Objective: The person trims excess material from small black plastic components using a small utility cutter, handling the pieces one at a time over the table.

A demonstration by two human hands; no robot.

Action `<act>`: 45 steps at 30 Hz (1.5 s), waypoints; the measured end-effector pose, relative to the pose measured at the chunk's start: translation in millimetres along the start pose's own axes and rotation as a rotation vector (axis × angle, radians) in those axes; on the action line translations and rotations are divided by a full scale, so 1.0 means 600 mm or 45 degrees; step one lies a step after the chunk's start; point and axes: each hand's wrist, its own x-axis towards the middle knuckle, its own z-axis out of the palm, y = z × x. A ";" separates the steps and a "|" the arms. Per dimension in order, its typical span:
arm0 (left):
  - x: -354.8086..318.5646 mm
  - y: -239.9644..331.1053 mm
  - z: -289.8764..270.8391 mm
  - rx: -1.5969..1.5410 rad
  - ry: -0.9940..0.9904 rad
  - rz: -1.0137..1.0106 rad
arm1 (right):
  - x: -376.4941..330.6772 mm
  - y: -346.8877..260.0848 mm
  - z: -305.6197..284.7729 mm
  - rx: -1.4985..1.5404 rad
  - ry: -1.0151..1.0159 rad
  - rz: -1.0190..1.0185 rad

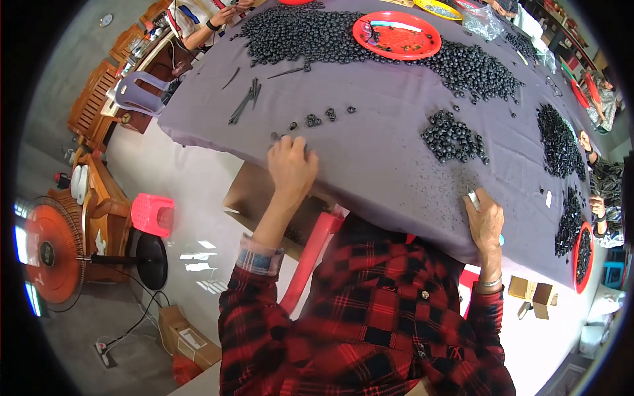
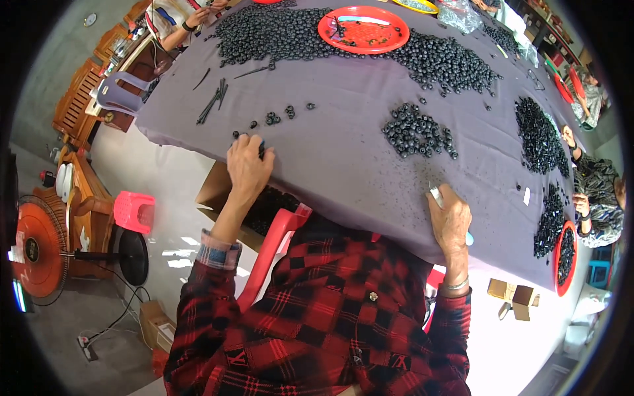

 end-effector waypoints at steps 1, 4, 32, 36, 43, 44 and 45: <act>-0.006 -0.007 -0.011 -0.002 0.007 0.004 | 0.000 -0.001 -0.005 0.008 0.006 0.005; -0.023 -0.031 -0.032 0.045 -0.018 -0.151 | 0.003 -0.002 -0.005 0.016 0.008 0.002; 0.118 -0.082 0.086 0.404 -0.179 -0.087 | -0.003 0.004 0.006 -0.004 0.074 -0.067; 0.085 -0.111 0.041 0.309 -0.176 -0.157 | -0.005 0.000 0.005 -0.007 0.054 -0.045; -0.008 -0.145 0.001 0.144 0.023 -0.114 | 0.001 0.001 -0.009 0.045 -0.049 -0.010; -0.028 -0.153 -0.002 0.143 0.194 0.001 | 0.007 0.002 -0.012 0.038 -0.113 0.004; -0.032 -0.134 -0.021 0.096 0.003 -0.111 | 0.010 0.015 -0.016 0.048 -0.117 0.029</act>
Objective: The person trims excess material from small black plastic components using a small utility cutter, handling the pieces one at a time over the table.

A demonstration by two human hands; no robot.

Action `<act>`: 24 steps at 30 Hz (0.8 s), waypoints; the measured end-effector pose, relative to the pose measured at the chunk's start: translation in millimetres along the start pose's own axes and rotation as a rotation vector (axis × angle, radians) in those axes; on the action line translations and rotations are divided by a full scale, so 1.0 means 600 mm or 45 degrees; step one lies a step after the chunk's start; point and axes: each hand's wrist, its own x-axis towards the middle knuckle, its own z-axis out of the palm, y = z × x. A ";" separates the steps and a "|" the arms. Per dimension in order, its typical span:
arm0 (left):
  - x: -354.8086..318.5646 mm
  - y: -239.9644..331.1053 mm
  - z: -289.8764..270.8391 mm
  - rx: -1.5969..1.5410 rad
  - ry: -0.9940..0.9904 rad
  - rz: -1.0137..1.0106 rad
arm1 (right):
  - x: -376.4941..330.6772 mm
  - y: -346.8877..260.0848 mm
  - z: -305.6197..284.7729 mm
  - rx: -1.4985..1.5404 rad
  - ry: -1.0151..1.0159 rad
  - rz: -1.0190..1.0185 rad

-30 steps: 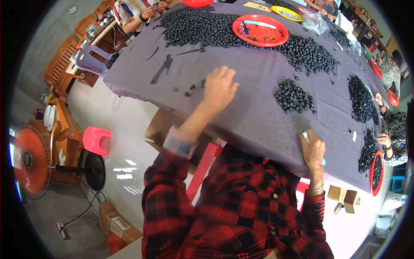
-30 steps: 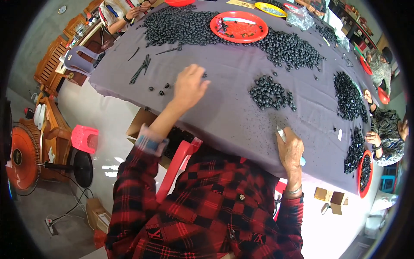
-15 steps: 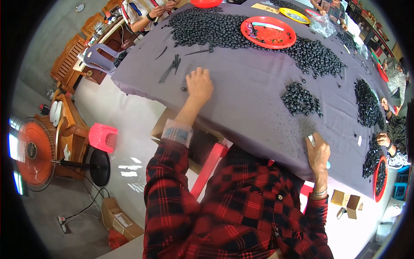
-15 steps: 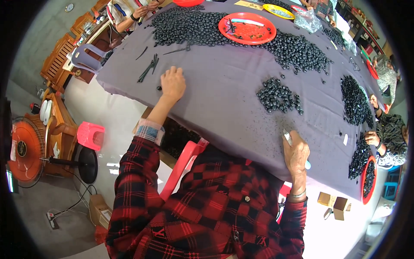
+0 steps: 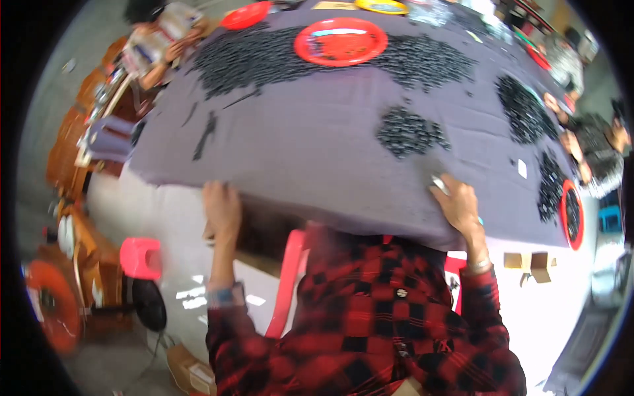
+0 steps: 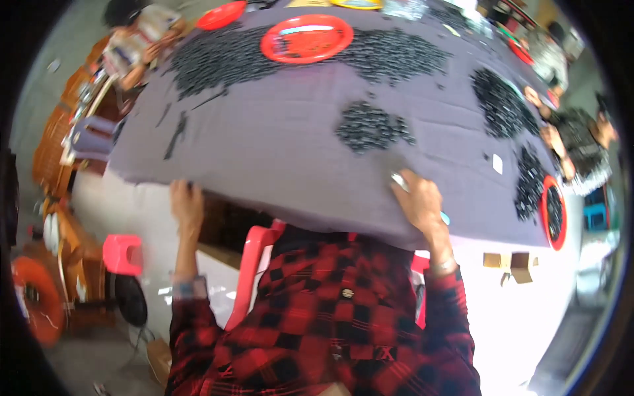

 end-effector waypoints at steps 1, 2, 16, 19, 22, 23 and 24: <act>-0.011 0.007 -0.018 -0.078 -0.049 -0.130 | 0.006 0.007 0.000 0.023 -0.007 0.013; -0.027 -0.004 -0.026 -0.165 -0.038 -0.133 | 0.017 0.006 -0.003 0.019 -0.009 0.058; 0.005 0.132 -0.054 -0.441 -0.023 -0.114 | 0.175 0.099 -0.005 0.185 0.015 0.059; 0.035 0.215 -0.052 -0.712 -0.062 0.069 | 0.175 0.076 0.008 -0.064 -0.002 0.085; 0.047 0.300 -0.034 -0.983 -0.126 0.133 | 0.154 0.036 0.012 -0.109 -0.072 0.072; 0.045 0.330 -0.020 -1.141 -0.218 0.097 | 0.141 0.028 0.004 -0.095 -0.110 0.052; 0.042 0.361 -0.018 -1.223 -0.412 0.005 | 0.129 0.025 -0.001 -0.077 -0.151 0.028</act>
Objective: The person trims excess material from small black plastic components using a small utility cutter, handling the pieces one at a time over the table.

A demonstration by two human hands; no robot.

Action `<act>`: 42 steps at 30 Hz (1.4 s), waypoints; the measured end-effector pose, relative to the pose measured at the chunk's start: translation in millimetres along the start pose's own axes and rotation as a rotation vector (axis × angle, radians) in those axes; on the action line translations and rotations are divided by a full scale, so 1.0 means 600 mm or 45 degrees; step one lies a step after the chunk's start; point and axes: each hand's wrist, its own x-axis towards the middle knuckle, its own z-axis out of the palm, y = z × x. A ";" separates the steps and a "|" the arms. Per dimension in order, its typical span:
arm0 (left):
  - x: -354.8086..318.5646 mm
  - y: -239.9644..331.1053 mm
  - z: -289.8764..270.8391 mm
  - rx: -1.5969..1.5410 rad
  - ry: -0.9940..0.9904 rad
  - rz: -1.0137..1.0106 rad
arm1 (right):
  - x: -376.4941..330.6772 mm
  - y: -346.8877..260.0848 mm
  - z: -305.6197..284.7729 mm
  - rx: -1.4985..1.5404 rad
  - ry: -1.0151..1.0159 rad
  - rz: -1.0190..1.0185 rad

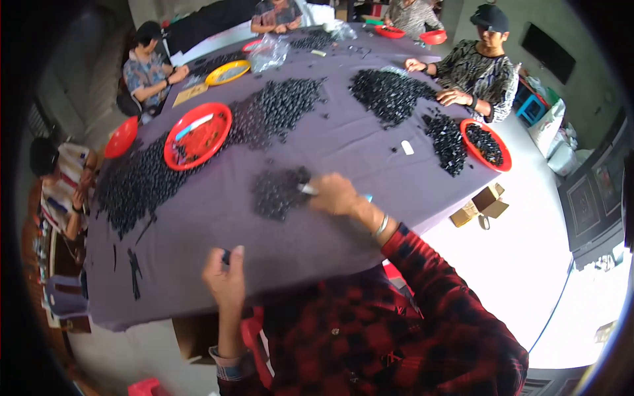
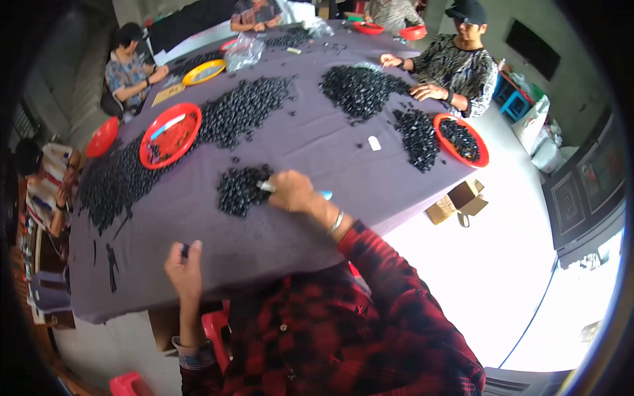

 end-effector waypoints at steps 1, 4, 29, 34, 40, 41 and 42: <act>0.001 0.010 0.022 -0.107 -0.131 -0.089 | -0.013 -0.004 0.006 0.120 -0.001 -0.124; -0.015 0.008 0.081 -0.531 -0.343 -0.294 | -0.058 -0.058 0.006 0.488 -0.009 -0.403; -0.055 -0.016 0.094 -1.584 -0.768 -0.703 | -0.124 -0.132 -0.016 1.116 -0.051 -0.622; -0.058 -0.015 0.089 -1.677 -0.728 -0.781 | -0.123 -0.125 -0.005 1.117 -0.115 -0.563; -0.054 -0.015 0.085 -1.579 -0.752 -0.688 | -0.121 -0.124 -0.009 1.161 -0.084 -0.653; -0.054 -0.013 0.087 -1.579 -0.754 -0.688 | -0.120 -0.123 -0.007 1.161 -0.084 -0.653; -0.054 -0.011 0.089 -1.572 -0.717 -0.662 | -0.118 -0.120 -0.003 1.158 -0.087 -0.624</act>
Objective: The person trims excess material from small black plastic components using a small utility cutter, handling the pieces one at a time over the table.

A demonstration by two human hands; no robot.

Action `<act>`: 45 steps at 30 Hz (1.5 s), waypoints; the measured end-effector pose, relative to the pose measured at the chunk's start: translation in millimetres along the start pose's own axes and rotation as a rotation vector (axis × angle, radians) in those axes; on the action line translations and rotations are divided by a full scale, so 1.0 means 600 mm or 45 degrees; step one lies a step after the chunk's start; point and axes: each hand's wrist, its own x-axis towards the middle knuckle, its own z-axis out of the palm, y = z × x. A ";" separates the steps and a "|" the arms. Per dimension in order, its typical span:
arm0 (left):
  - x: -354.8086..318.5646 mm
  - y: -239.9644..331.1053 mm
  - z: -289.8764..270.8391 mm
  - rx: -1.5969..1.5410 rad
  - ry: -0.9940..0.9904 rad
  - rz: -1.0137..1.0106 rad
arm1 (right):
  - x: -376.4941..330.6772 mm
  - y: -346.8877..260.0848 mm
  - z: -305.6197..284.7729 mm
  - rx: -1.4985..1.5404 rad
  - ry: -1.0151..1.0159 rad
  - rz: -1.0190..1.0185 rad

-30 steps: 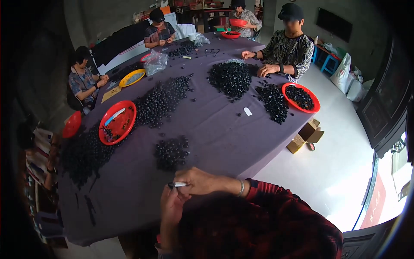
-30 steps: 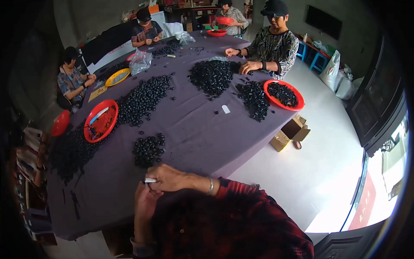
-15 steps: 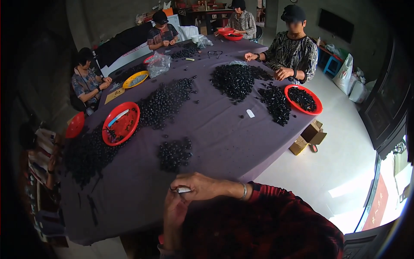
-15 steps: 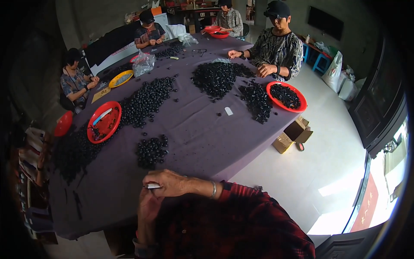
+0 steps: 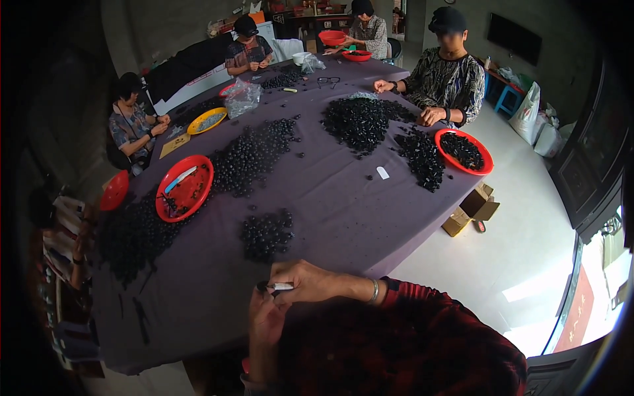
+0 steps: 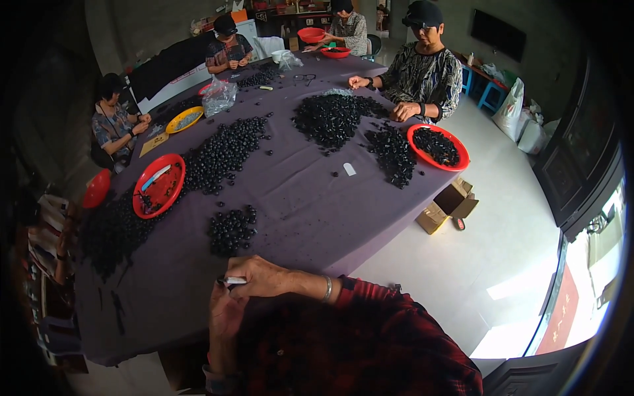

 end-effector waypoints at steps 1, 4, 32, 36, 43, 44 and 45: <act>0.002 -0.001 0.003 0.012 0.015 0.038 | 0.000 0.003 0.000 -0.004 0.009 0.027; 0.001 -0.002 0.011 -0.075 0.096 0.016 | 0.002 0.003 0.005 0.026 0.018 0.086; -0.005 0.017 0.011 -0.151 0.005 0.027 | 0.007 -0.010 0.009 0.454 0.145 0.308; -0.011 0.021 0.017 -0.164 0.021 0.108 | -0.008 -0.047 0.003 0.143 0.088 0.296; -0.010 0.019 0.020 -0.141 0.026 0.145 | -0.018 -0.028 0.022 -0.422 0.123 -0.109; -0.009 0.020 0.020 -0.141 0.016 0.144 | -0.017 -0.027 0.021 -0.475 0.109 -0.137; -0.009 0.020 0.019 -0.141 0.006 0.142 | -0.016 -0.026 0.021 -0.474 0.109 -0.137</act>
